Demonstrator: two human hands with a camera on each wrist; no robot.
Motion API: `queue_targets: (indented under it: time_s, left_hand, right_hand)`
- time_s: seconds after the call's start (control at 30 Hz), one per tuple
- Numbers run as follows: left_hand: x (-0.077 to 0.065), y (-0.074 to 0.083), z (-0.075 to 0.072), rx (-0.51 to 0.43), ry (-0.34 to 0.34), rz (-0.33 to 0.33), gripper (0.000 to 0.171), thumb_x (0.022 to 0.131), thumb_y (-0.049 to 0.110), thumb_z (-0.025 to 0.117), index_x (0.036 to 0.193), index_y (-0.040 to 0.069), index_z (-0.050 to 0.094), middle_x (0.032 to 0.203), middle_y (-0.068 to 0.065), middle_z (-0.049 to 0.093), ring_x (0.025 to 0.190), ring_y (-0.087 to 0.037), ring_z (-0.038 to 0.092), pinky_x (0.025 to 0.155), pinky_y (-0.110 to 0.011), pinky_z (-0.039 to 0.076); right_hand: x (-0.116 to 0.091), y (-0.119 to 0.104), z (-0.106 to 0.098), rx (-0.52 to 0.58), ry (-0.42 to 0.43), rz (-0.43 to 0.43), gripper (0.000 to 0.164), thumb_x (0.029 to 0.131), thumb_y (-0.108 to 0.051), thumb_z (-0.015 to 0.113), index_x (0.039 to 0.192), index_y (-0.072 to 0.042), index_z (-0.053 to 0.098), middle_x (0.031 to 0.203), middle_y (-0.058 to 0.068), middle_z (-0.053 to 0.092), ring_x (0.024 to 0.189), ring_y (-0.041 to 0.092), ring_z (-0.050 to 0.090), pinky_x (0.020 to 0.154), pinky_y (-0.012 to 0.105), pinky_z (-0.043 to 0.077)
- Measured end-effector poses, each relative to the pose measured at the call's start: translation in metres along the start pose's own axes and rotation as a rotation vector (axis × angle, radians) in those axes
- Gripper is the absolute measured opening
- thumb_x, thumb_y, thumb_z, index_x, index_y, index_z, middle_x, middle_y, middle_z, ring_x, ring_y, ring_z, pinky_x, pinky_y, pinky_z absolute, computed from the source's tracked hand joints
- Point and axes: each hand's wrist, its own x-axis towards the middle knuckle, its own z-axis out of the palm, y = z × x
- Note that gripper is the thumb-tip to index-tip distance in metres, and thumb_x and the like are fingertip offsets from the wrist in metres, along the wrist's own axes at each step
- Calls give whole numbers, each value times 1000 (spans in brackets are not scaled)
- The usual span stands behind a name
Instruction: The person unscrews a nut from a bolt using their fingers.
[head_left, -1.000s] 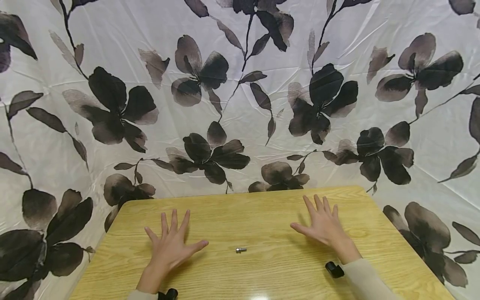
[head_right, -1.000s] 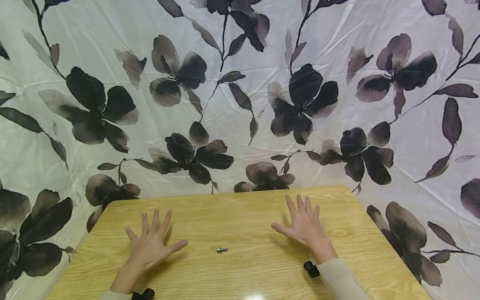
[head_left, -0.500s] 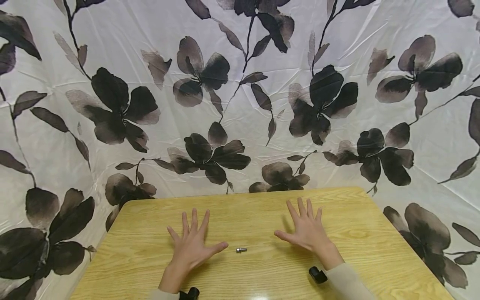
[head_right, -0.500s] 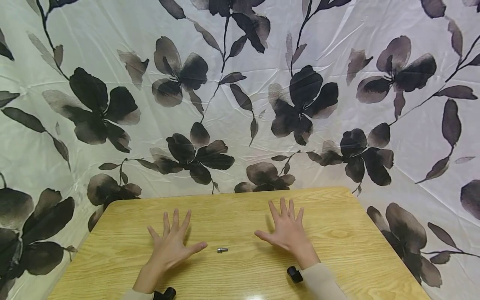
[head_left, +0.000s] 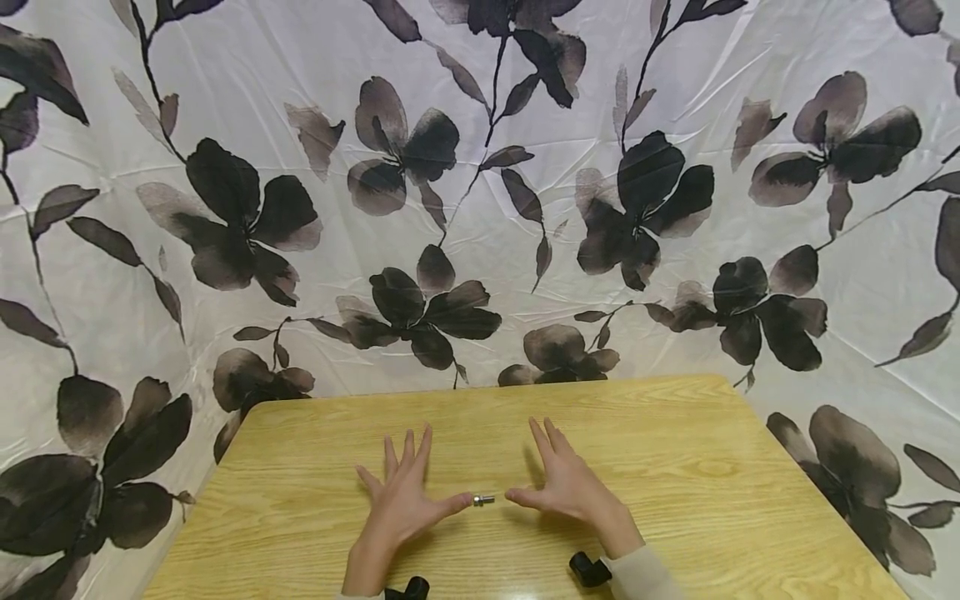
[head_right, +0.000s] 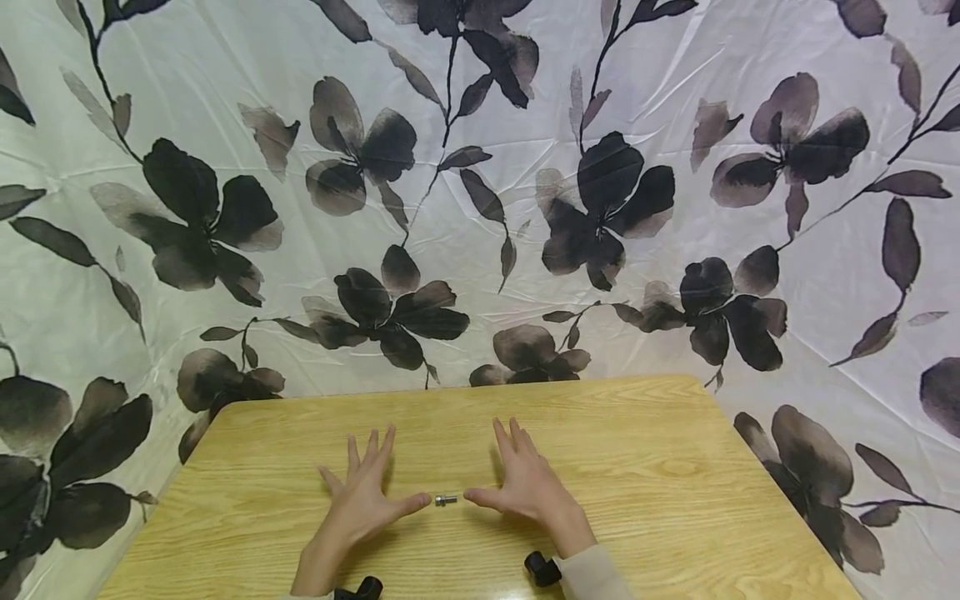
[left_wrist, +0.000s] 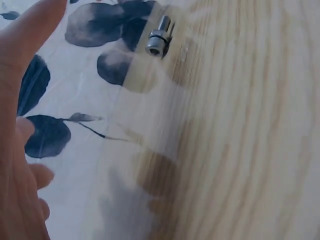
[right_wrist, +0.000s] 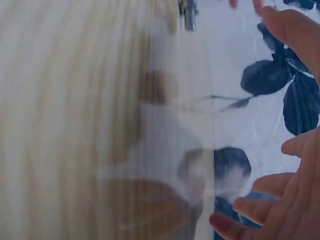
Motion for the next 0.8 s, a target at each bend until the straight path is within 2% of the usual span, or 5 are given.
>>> queue_targets:
  time_s: [0.13, 0.27, 0.4, 0.5, 0.8]
  left_hand:
    - [-2, 1, 6, -115, -3, 62, 121, 72, 76, 78, 166, 24, 22, 169, -19, 25, 155, -53, 8, 106, -87, -5]
    - [-3, 3, 13, -297, 0, 109, 113, 73, 65, 85, 163, 20, 33, 163, -15, 40, 153, -48, 25, 115, -80, 3]
    - [-5, 6, 18, -432, 14, 131, 106, 72, 57, 89, 158, 16, 43, 147, -14, 60, 142, -40, 48, 119, -64, 28]
    - [-5, 7, 21, -426, 18, 156, 101, 73, 56, 89, 155, 14, 48, 133, -11, 69, 132, -35, 59, 111, -57, 44]
    - [-4, 5, 29, -302, 11, 195, 66, 79, 42, 87, 135, 12, 69, 108, 3, 77, 106, -20, 67, 94, -46, 54]
  right_hand:
    - [1, -7, 11, 127, -46, -16, 119, 80, -66, 78, 167, -14, 15, 168, 26, 20, 151, 50, 28, 112, 68, 37]
    - [3, -14, 21, 193, -87, -56, 116, 83, -63, 78, 167, -15, 14, 166, 24, 26, 150, 45, 33, 114, 64, 37]
    - [4, -22, 28, 239, -117, -95, 113, 85, -60, 78, 166, -12, 16, 161, 25, 34, 138, 40, 51, 108, 58, 47]
    - [4, -26, 34, 234, -121, -109, 109, 86, -56, 79, 164, -7, 21, 154, 23, 43, 127, 33, 59, 102, 51, 52]
    - [4, -30, 49, 215, -88, -145, 82, 88, -25, 84, 151, 6, 43, 125, 13, 65, 108, 16, 63, 92, 33, 55]
